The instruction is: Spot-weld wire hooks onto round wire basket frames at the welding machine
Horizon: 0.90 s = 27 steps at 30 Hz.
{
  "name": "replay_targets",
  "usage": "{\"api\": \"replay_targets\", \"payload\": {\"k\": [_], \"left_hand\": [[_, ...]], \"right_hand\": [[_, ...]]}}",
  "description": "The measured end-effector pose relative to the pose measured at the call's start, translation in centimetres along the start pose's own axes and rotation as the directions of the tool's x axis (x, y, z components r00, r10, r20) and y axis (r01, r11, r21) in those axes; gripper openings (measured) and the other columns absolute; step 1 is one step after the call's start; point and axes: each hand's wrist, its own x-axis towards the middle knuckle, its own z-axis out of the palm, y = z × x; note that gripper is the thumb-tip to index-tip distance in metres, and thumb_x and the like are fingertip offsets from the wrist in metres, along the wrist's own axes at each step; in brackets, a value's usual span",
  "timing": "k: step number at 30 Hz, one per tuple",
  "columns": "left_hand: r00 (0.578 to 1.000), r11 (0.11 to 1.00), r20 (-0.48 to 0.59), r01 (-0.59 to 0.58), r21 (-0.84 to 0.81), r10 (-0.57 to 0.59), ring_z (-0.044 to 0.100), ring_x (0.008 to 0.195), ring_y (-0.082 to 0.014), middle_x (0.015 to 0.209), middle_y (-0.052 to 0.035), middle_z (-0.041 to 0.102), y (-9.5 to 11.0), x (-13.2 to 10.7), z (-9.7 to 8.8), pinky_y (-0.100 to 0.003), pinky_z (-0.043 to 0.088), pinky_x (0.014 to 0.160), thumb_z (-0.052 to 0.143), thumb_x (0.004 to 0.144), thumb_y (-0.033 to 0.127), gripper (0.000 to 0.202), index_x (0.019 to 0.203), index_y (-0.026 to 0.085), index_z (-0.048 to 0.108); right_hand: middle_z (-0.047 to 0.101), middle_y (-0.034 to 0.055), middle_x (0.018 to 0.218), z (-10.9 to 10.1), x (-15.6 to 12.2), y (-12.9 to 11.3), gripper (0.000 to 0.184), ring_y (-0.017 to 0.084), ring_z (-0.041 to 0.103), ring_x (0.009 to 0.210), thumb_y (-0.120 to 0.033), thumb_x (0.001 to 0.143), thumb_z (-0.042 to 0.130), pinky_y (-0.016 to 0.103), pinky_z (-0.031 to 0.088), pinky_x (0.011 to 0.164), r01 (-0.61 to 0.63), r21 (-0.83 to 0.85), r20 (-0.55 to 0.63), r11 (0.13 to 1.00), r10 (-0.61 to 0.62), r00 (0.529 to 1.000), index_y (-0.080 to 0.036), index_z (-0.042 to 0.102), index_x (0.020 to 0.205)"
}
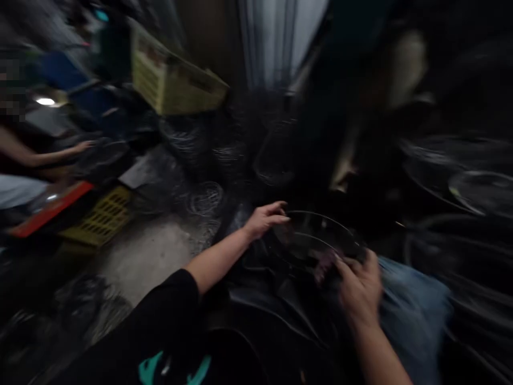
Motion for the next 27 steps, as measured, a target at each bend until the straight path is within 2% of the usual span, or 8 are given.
{"api": "replay_targets", "payload": {"k": [3,5,7,14,18,21,24,27], "left_hand": [[0.996,0.985,0.031,-0.082,0.154,0.079,0.053,0.098,-0.0189,0.107,-0.0058,0.058,-1.6,1.8,-0.6,-0.033,0.044,0.089,0.085,0.051,0.029,0.085,0.13,0.02,0.055],[0.993,0.95,0.055,-0.115,0.292,0.103,0.05,0.106,-0.0224,0.121,-0.0093,0.053,-2.5,2.5,-0.9,-0.035,0.044,0.091,0.089,0.044,0.025,0.105,0.139,0.021,0.045],[0.991,0.912,0.054,-0.134,0.389,0.123,0.05,0.106,-0.0228,0.123,-0.0105,0.051,-3.0,2.9,-0.9,-0.036,0.045,0.09,0.09,0.042,0.024,0.111,0.142,0.021,0.041],[0.991,0.89,0.038,-0.13,0.437,0.126,0.053,0.089,-0.0155,0.1,-0.0041,0.056,-2.6,5.1,-0.1,-0.031,0.046,0.085,0.086,0.051,0.023,0.082,0.127,0.016,0.055],[0.983,0.859,0.03,-0.175,0.481,0.183,0.054,0.093,-0.0163,0.101,-0.0033,0.055,-1.5,5.5,0.4,-0.031,0.045,0.088,0.084,0.054,0.02,0.073,0.122,0.018,0.058],[0.966,0.787,0.04,-0.231,0.572,0.254,0.054,0.097,-0.0168,0.104,-0.0033,0.055,-0.2,5.4,1.0,-0.031,0.044,0.092,0.082,0.054,0.017,0.071,0.121,0.018,0.059],[0.958,0.706,0.061,-0.249,0.663,0.28,0.055,0.099,-0.0173,0.106,-0.0039,0.056,1.0,5.3,1.7,-0.031,0.043,0.094,0.08,0.056,0.015,0.071,0.123,0.018,0.058],[0.949,0.614,0.084,-0.264,0.744,0.305,0.055,0.102,-0.0194,0.111,-0.006,0.057,2.1,5.2,2.3,-0.033,0.043,0.096,0.077,0.056,0.013,0.071,0.124,0.016,0.058]], "right_hand": [[0.059,-0.0022,0.075,-1.8,0.6,1.0,0.05,0.012,0.057,0.059,-0.027,0.066,0.076,0.025,0.049,0.057,-0.074,0.25,-0.074,0.965,0.095,0.993,-0.024,0.052,0.11],[0.059,-0.0038,0.074,-1.6,1.4,1.4,0.052,0.011,0.056,0.057,-0.026,0.065,0.076,0.023,0.048,0.054,-0.08,0.305,-0.105,0.949,0.117,0.988,-0.024,0.05,0.111],[0.059,-0.0042,0.074,-1.3,2.1,1.6,0.054,0.011,0.056,0.056,-0.027,0.067,0.075,0.022,0.047,0.052,-0.085,0.308,-0.129,0.948,0.13,0.983,-0.024,0.048,0.113],[0.061,-0.0047,0.074,-1.2,2.9,2.5,0.057,0.011,0.057,0.056,-0.031,0.069,0.074,0.024,0.048,0.055,-0.138,0.296,-0.122,0.945,0.181,0.976,-0.025,0.045,0.118],[0.066,-0.0015,0.086,-1.3,3.4,2.9,0.055,0.014,0.063,0.074,-0.027,0.068,0.074,0.029,0.051,0.071,-0.157,0.271,-0.06,0.95,0.179,0.982,-0.024,0.047,0.116],[0.067,0.0032,0.098,-1.3,3.7,3.4,0.063,0.02,0.064,0.091,-0.028,0.065,0.074,0.037,0.05,0.086,-0.203,0.236,-0.032,0.95,0.216,0.976,-0.022,0.046,0.121],[0.064,0.009,0.111,-1.4,3.7,4.3,0.077,0.024,0.061,0.102,-0.03,0.065,0.073,0.042,0.049,0.091,-0.239,0.165,0.011,0.957,0.241,0.97,-0.021,0.039,0.133],[0.048,0.0151,0.135,-1.9,3.3,5.2,0.09,0.029,0.051,0.119,-0.032,0.066,0.073,0.043,0.05,0.09,-0.228,0.017,0.029,0.974,0.227,0.973,-0.021,0.028,0.143]]}}
